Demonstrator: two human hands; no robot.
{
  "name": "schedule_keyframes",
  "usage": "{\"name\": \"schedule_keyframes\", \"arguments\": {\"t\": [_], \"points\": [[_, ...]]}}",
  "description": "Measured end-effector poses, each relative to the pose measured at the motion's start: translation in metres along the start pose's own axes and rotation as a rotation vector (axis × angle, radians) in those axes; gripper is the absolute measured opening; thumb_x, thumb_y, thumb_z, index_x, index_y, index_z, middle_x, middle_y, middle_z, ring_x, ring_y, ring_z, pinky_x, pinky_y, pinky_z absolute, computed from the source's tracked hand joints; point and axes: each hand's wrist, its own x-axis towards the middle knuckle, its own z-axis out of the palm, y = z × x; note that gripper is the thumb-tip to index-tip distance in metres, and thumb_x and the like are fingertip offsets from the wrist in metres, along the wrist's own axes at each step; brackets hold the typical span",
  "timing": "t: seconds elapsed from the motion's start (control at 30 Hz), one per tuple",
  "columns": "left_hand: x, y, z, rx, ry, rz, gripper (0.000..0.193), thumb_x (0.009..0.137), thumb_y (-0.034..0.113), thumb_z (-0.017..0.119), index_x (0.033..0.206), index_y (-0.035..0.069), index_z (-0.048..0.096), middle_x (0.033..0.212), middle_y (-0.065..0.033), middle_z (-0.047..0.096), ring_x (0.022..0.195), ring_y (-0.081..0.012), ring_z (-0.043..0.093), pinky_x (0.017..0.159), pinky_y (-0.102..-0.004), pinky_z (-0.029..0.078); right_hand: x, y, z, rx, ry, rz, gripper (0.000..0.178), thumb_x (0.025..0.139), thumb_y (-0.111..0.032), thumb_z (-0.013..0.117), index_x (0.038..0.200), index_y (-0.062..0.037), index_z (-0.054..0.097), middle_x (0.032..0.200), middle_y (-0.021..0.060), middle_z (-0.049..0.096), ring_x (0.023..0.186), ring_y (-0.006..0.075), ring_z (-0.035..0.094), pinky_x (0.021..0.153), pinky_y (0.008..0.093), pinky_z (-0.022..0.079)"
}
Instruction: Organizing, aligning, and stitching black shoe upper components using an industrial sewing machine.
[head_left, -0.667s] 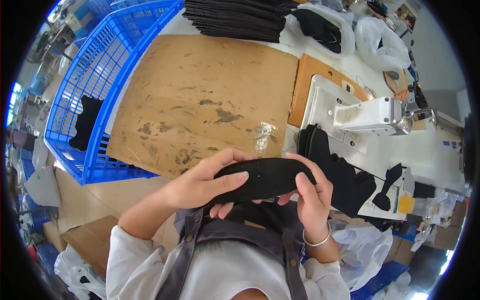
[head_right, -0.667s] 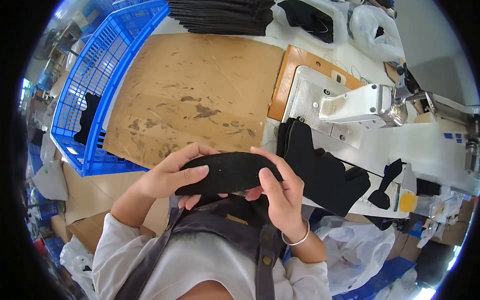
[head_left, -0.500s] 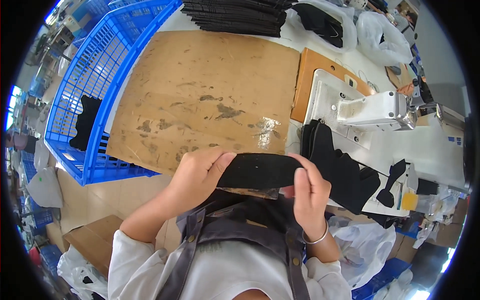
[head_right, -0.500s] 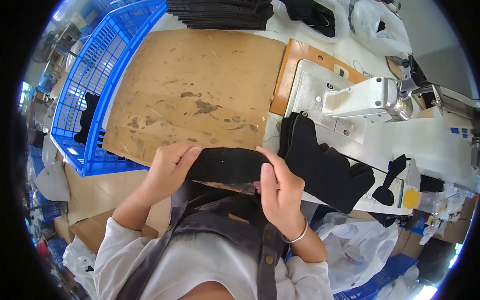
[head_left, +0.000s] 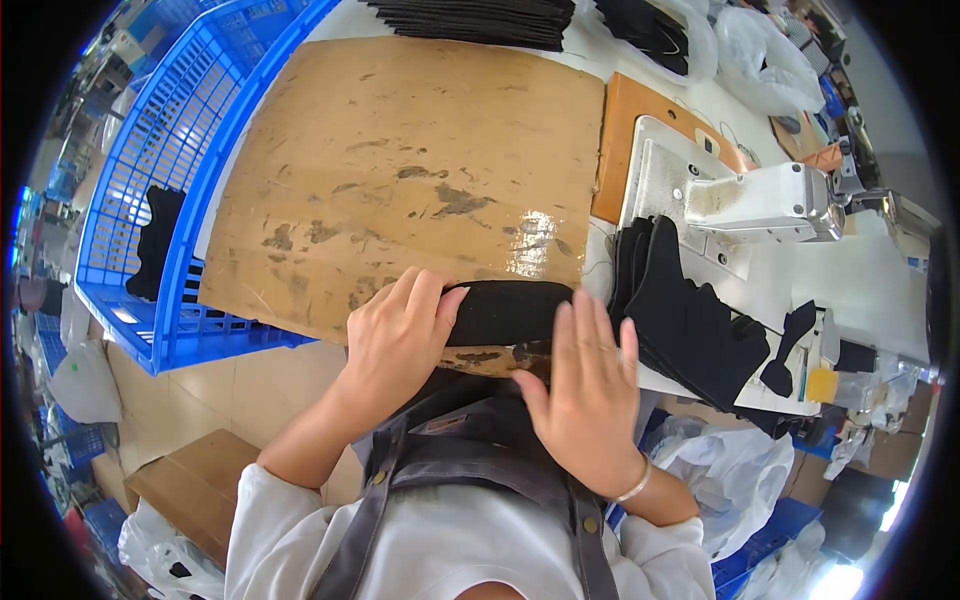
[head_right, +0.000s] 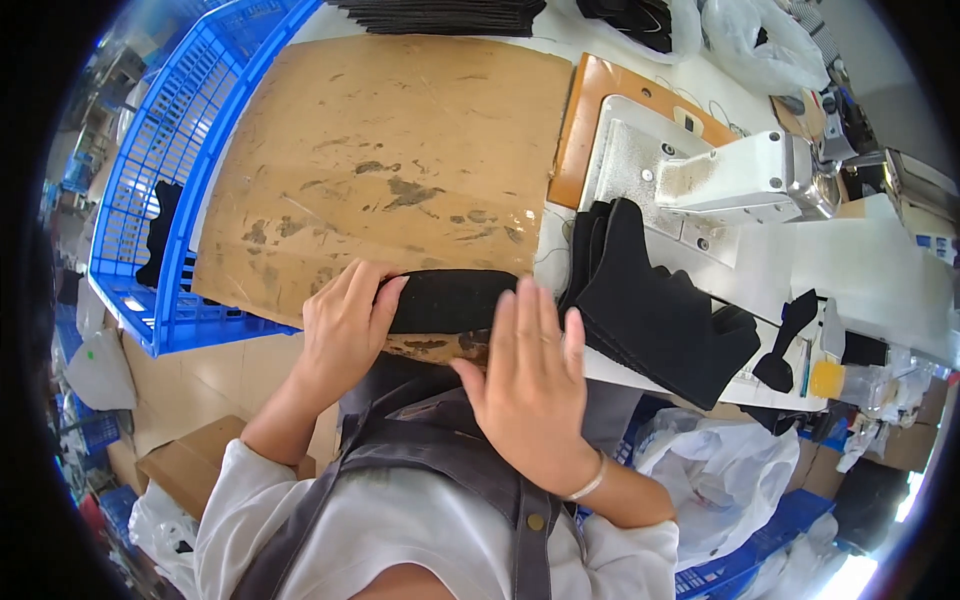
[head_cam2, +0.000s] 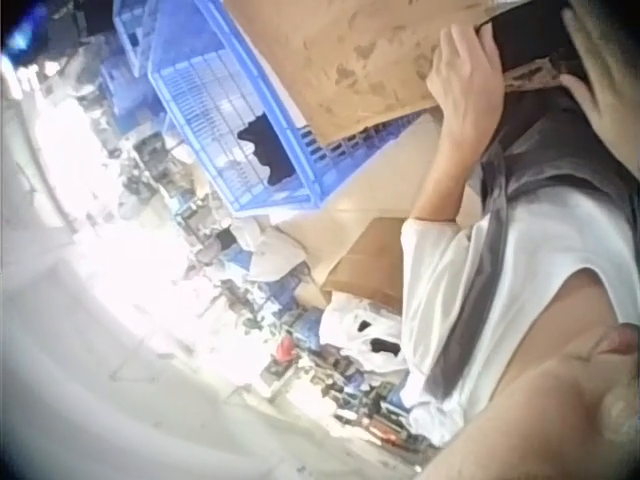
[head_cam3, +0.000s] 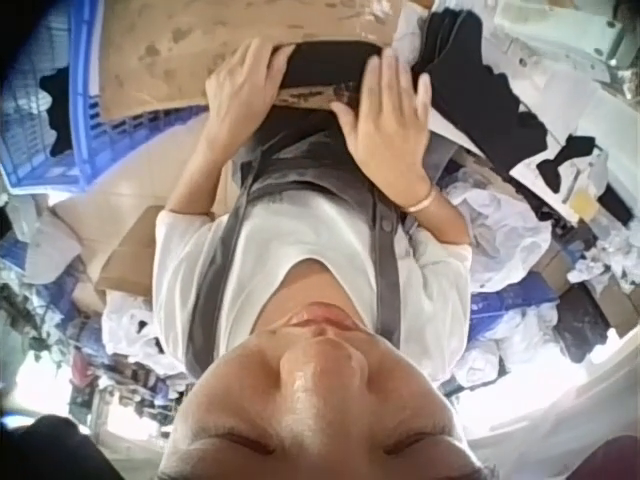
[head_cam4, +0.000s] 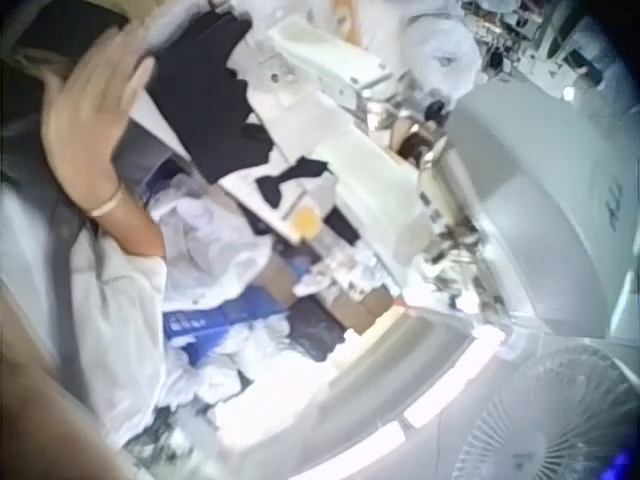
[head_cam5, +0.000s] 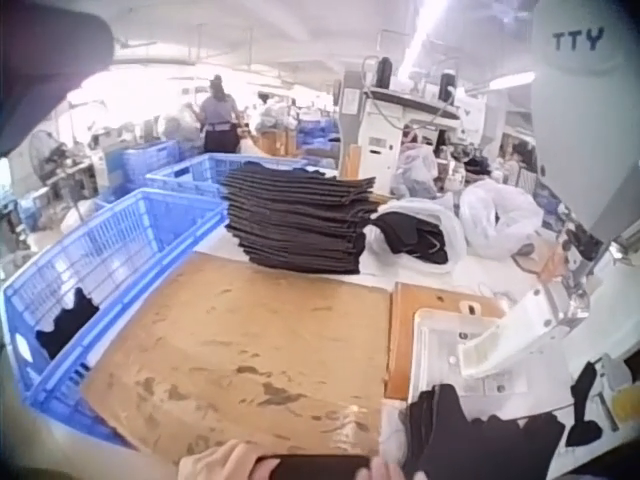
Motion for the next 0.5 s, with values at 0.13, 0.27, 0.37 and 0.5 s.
{"name": "schedule_keyframes", "arguments": {"t": [0.13,0.27,0.37,0.5], "points": [[0.001,-0.001,-0.004,-0.111,0.001,-0.048,0.009,0.088,0.014,0.061,0.090,0.005,0.059,0.079,-0.0099,0.061,0.069,-0.0287,0.061,0.058,-0.0370,0.046,-0.018,0.008,-0.017,0.165,0.162,-0.006,0.067,0.083,-0.023,0.062,0.136,0.0099,0.038,0.142,0.0282,0.037,0.133,0.0414,0.036,0.107,0.0508,0.028],[-0.001,0.006,-0.016,-0.309,0.109,0.046,0.006,0.086,0.012,0.063,0.086,0.006,0.062,0.076,-0.0085,0.059,0.064,-0.0262,0.058,0.057,-0.0363,0.044,-0.017,0.024,-0.015,0.343,0.267,-0.056,0.065,0.083,-0.019,0.063,0.137,0.0072,0.038,0.143,0.0272,0.036,0.134,0.0447,0.033,0.107,0.0533,0.027],[-0.007,0.021,-0.043,-0.546,-0.026,0.214,0.007,0.084,0.009,0.063,0.089,0.005,0.065,0.074,-0.0079,0.058,0.061,-0.0256,0.052,0.058,-0.0343,0.041,-0.002,0.019,-0.027,0.564,0.232,-0.254,0.073,0.081,-0.031,0.069,0.136,0.0056,0.039,0.141,0.0245,0.040,0.131,0.0451,0.036,0.104,0.0534,0.030],[-0.020,0.033,-0.059,-0.611,-0.043,0.419,0.011,0.084,0.012,0.062,0.084,0.001,0.066,0.068,-0.0067,0.059,0.058,-0.0230,0.049,0.057,-0.0310,0.039,-0.006,0.009,-0.030,1.276,-0.311,-0.303,0.064,0.075,-0.033,0.078,0.123,-0.0004,0.050,0.110,0.0151,0.060,0.096,0.0254,0.059,0.086,0.0364,0.046]]}}
